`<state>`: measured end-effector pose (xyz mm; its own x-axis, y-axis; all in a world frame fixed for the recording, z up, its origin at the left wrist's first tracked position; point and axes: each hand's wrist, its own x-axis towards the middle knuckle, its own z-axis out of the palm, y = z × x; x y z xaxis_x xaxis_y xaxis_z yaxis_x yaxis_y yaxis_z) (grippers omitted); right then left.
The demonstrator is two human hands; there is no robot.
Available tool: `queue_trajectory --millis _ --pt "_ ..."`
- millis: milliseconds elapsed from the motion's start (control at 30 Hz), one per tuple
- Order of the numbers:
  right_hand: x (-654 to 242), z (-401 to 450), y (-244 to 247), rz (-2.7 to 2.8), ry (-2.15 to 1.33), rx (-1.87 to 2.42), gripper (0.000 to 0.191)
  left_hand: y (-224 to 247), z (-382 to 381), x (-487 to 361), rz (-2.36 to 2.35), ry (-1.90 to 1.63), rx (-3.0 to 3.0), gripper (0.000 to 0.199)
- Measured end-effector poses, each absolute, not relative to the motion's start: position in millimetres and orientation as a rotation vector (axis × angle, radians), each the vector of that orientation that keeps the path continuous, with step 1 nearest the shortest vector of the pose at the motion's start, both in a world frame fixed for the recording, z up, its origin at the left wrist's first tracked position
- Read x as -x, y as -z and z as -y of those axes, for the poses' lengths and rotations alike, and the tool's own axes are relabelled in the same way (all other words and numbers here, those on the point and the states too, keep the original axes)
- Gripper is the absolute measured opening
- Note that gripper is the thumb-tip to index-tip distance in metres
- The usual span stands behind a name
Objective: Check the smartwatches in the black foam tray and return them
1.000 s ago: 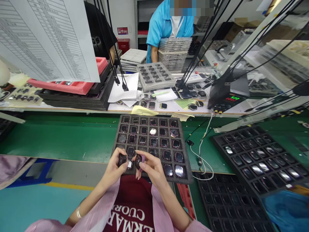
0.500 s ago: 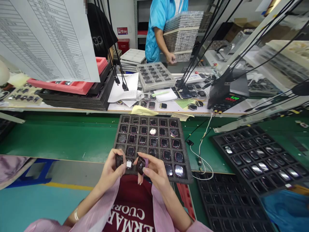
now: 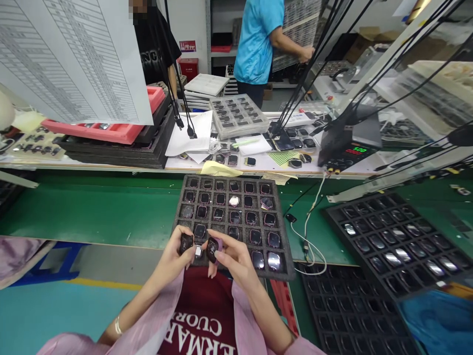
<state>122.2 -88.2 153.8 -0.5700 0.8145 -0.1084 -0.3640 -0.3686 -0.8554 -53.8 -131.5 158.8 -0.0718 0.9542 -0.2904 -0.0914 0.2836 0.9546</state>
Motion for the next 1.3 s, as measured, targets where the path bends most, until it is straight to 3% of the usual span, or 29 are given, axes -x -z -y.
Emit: queue_trajectory --millis 167,600,1300 --pt "-122.4 84.4 -154.7 1.078 -2.041 0.723 0.043 -157.1 129.0 58.9 -1.121 -1.091 -0.845 0.033" --pt "-124.7 85.5 -145.0 1.089 -1.886 0.795 0.059 -154.1 126.7 61.2 -1.012 -1.144 -0.690 0.030" --pt "-119.6 86.8 -143.3 1.107 -1.785 0.873 0.045 -158.7 128.2 61.3 -1.001 -1.153 -0.761 0.024"
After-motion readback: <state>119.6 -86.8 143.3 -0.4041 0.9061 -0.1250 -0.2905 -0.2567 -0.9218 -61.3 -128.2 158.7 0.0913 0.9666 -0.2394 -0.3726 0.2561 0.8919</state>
